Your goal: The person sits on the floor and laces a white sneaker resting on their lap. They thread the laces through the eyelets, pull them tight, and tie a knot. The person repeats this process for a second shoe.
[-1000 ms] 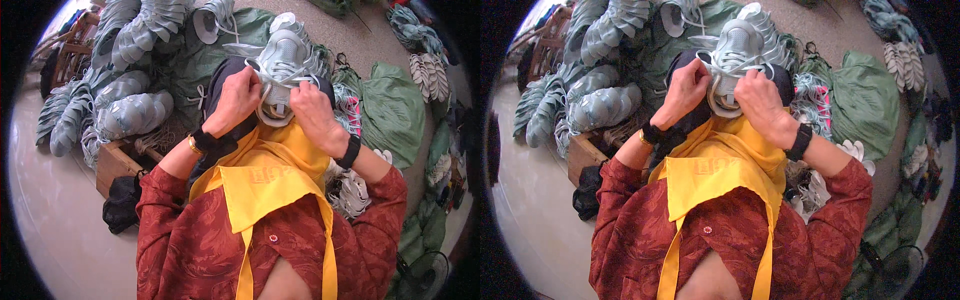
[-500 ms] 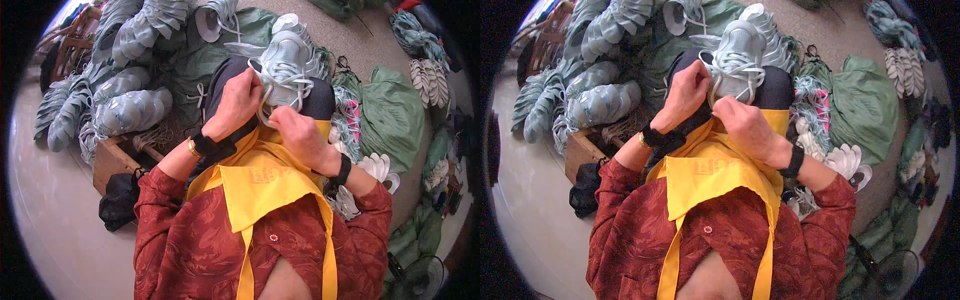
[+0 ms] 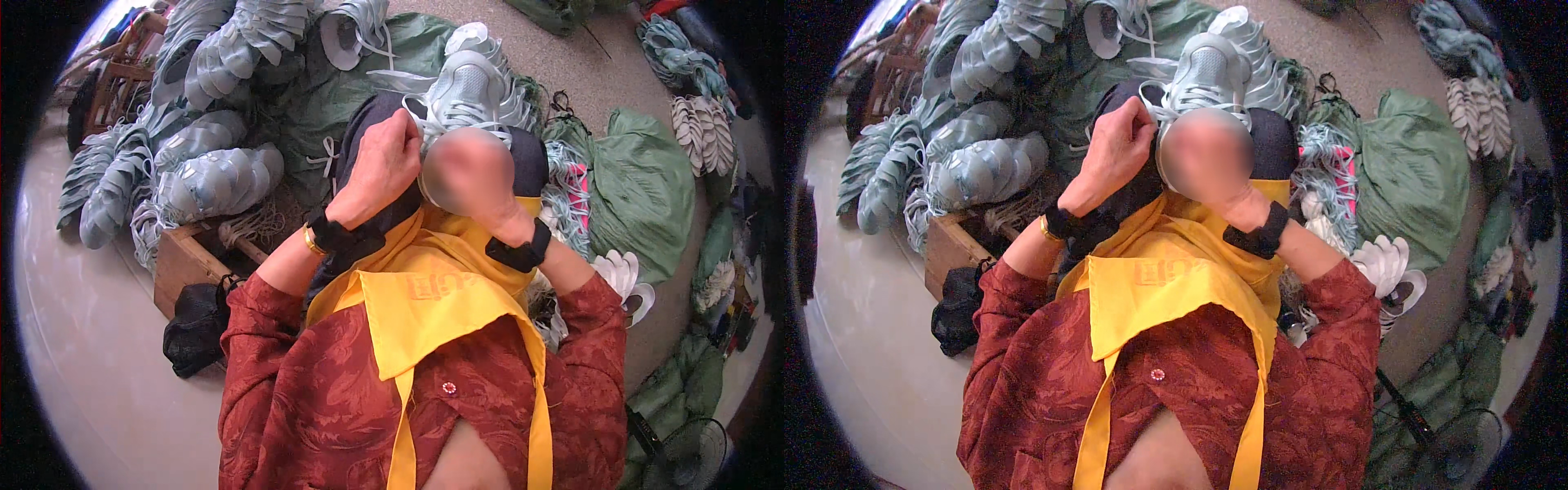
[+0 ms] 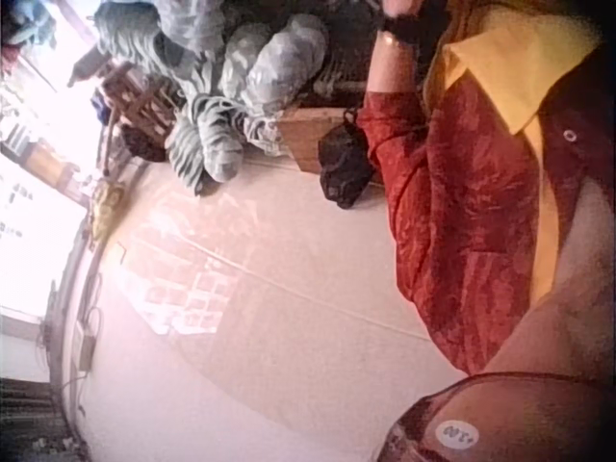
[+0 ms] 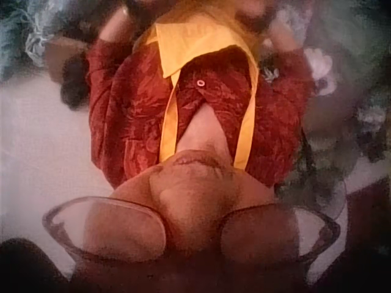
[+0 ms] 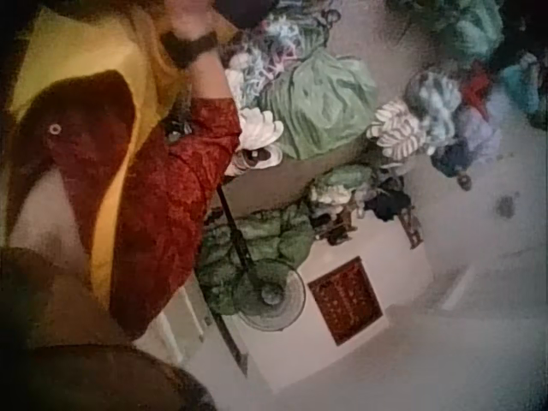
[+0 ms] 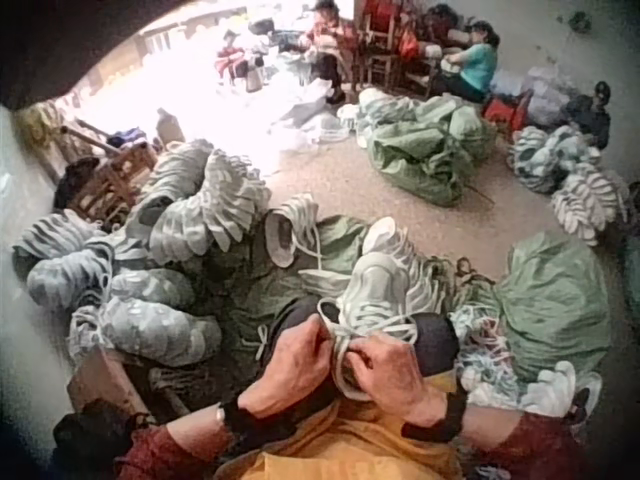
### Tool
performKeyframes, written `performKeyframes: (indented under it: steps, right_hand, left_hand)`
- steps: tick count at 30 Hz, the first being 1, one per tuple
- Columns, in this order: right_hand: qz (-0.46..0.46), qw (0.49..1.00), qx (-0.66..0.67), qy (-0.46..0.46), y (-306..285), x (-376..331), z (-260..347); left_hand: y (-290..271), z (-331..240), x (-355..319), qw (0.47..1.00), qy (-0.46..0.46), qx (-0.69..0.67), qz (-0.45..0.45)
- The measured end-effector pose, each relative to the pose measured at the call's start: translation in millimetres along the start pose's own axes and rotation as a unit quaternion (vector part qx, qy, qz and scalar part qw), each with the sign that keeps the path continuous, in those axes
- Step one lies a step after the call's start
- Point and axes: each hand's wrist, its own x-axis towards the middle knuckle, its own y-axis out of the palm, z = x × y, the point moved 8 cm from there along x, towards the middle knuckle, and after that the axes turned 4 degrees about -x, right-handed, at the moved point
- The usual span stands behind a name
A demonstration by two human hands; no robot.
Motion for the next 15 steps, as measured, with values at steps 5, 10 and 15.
performKeyframes:
  steps: [5, 10, 15]
  right_hand:
    - [0.003, 1.000, 0.015, 0.015, 0.2, 1.7, -2.3]
    - [-0.008, 0.999, 0.032, 0.004, -2.2, 2.6, -4.3]
    - [-0.006, 0.999, 0.032, 0.008, -0.6, 3.9, -3.4]
  left_hand:
    - [1.9, -1.6, -1.5, 1.000, 0.020, 0.008, 0.007]
    - [4.6, -1.3, 5.8, 0.999, 0.020, 0.014, 0.033]
    - [3.6, -0.4, 6.5, 0.998, 0.029, -0.005, 0.052]
